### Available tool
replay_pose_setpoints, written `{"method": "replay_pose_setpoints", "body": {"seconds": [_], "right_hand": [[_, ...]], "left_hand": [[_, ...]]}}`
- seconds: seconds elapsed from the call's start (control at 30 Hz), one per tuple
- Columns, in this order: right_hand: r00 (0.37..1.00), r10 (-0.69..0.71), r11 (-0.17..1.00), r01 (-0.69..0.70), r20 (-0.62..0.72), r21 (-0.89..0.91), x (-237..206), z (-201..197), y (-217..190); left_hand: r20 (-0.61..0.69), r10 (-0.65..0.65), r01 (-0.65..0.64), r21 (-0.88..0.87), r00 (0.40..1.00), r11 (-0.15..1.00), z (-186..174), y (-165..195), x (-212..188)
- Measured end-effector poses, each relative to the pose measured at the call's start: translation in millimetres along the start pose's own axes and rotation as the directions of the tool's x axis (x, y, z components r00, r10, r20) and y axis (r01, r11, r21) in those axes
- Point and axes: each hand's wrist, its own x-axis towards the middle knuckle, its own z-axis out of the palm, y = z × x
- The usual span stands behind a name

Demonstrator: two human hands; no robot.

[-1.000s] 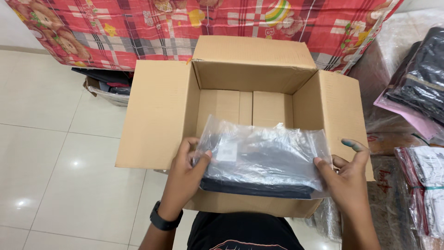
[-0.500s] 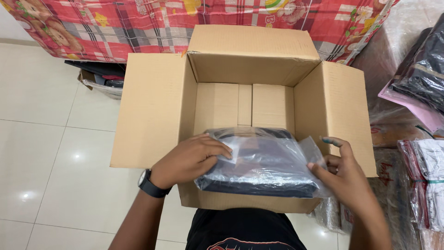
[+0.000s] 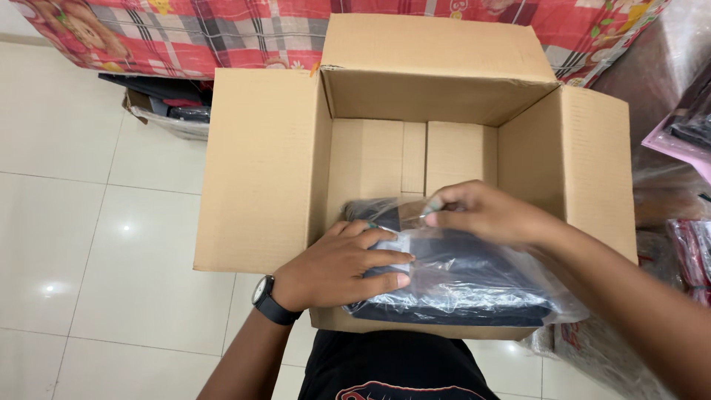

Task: The person places black garments into clear plastic bags, wraps and presses the bags closed, then ties the wrapped bundles together with string and stacks them inside a cardboard box. At the end the person lifts the tied bundle of bagged clothing out of the box and carries it.

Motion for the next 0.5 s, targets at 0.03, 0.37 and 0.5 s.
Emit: {"method": "replay_pose_setpoints", "body": {"seconds": [0.03,0.37,0.5], "right_hand": [[0.999,0.040,0.998,-0.041,0.023,0.041,12.8,4.6,1.8],[0.969,0.237,0.898,-0.246,0.071,0.365,46.4,21.4,37.4],[0.984,0.162,0.929,-0.178,0.076,0.323,47.6,17.0,44.1]], "left_hand": [[0.007,0.000,0.000,0.003,1.000,1.000,0.6,-0.4,0.3],[-0.006,-0.006,0.006,-0.004,1.000,1.000,3.0,0.0,1.5],[-0.001,-0.002,0.002,-0.033,1.000,0.999,-1.4,-0.7,4.9]]}}
